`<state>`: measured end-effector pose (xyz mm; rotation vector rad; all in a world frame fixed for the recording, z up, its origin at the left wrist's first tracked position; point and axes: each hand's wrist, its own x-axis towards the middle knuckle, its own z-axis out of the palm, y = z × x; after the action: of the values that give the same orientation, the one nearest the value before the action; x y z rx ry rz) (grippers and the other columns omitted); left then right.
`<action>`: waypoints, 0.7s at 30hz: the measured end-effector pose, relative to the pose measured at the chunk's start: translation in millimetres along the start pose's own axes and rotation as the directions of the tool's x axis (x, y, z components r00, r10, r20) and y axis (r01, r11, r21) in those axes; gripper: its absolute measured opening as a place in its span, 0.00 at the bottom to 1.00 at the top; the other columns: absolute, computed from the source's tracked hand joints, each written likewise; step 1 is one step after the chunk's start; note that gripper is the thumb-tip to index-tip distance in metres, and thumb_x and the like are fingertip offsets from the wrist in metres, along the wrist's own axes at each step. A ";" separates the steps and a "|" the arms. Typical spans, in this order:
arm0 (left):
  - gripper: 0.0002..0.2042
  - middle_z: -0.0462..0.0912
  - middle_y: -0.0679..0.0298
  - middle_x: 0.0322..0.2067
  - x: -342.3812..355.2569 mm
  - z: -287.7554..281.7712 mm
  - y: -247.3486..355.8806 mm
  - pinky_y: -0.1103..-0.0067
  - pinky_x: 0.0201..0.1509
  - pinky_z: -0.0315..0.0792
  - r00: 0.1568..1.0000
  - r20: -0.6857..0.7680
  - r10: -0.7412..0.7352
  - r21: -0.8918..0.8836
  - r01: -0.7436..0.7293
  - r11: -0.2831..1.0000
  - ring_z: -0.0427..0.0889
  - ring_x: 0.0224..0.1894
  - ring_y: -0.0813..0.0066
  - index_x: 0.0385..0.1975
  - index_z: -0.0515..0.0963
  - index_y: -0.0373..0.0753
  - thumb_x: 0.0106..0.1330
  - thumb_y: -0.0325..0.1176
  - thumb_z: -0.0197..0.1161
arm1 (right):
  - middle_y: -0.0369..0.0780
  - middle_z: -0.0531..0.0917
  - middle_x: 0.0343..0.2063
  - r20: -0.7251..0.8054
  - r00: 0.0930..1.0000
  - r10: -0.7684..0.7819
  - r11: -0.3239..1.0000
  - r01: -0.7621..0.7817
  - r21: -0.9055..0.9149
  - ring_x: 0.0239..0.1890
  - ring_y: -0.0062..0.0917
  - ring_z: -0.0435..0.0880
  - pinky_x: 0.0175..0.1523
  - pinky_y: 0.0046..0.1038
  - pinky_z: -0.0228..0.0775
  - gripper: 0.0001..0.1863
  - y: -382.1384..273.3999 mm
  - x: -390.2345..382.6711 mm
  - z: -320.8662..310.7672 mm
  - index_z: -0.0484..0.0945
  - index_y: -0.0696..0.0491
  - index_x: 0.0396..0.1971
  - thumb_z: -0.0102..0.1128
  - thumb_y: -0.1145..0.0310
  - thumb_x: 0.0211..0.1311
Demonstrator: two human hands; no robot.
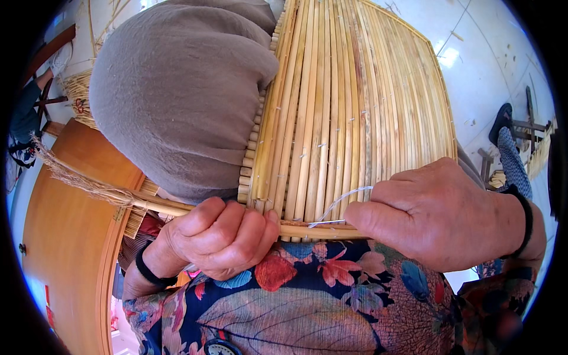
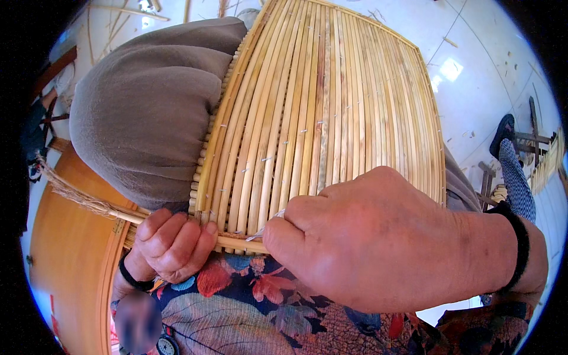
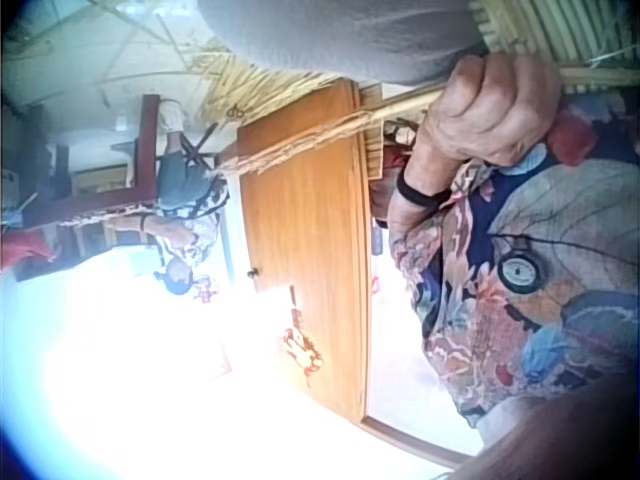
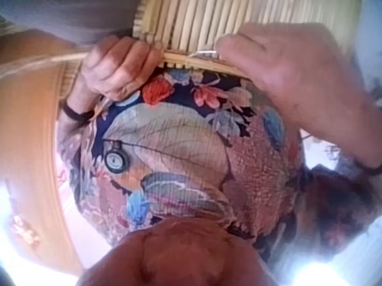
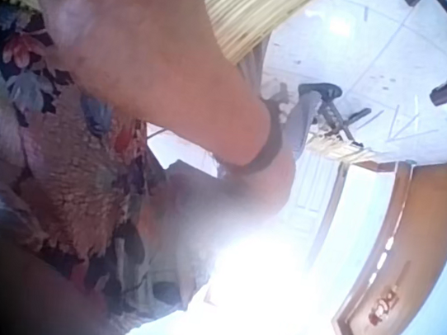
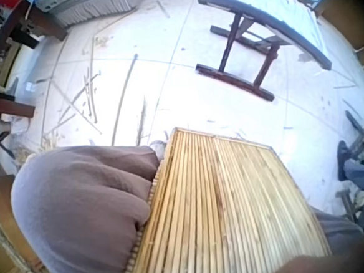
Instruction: The person weaves thin bamboo strips into a flat panel using a needle-like tool and white thread. They repeatedly pass the needle through the strip edges to secure the weave, rotating the panel as needed.
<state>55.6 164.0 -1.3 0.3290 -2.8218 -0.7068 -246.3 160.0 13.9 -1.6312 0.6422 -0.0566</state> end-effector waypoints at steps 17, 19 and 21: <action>0.12 0.74 0.64 0.35 3.8 -2.6 -4.7 0.73 0.37 0.72 1.000 -0.008 0.023 0.002 -0.023 1.000 0.75 0.36 0.69 0.37 0.82 0.37 0.52 0.28 0.66 | 0.35 0.69 0.21 0.038 0.999 0.010 1.000 -0.010 0.010 0.23 0.27 0.77 0.22 0.29 0.67 0.15 2.5 -3.0 -0.9 0.74 0.55 0.43 0.61 0.70 0.55; 0.13 0.74 0.64 0.35 4.6 -2.4 -5.0 0.73 0.38 0.72 1.000 -0.013 0.016 0.001 -0.016 1.000 0.75 0.36 0.69 0.38 0.82 0.37 0.52 0.28 0.66 | 0.35 0.69 0.22 0.063 0.998 0.018 0.999 -0.016 -0.035 0.23 0.27 0.77 0.22 0.29 0.66 0.15 2.2 -4.5 0.5 0.75 0.54 0.44 0.61 0.70 0.54; 0.13 0.74 0.64 0.36 6.2 -1.7 -5.6 0.73 0.38 0.72 0.999 -0.030 0.012 0.004 -0.012 1.000 0.76 0.36 0.69 0.39 0.82 0.37 0.51 0.28 0.66 | 0.35 0.69 0.22 0.053 0.998 0.019 0.996 -0.015 -0.089 0.23 0.27 0.77 0.22 0.30 0.66 0.16 0.2 -5.6 -0.9 0.75 0.54 0.44 0.60 0.70 0.54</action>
<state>51.0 156.8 -1.6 0.3201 -2.7953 -0.6882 -251.4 161.6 15.6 -1.7072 0.6245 0.0288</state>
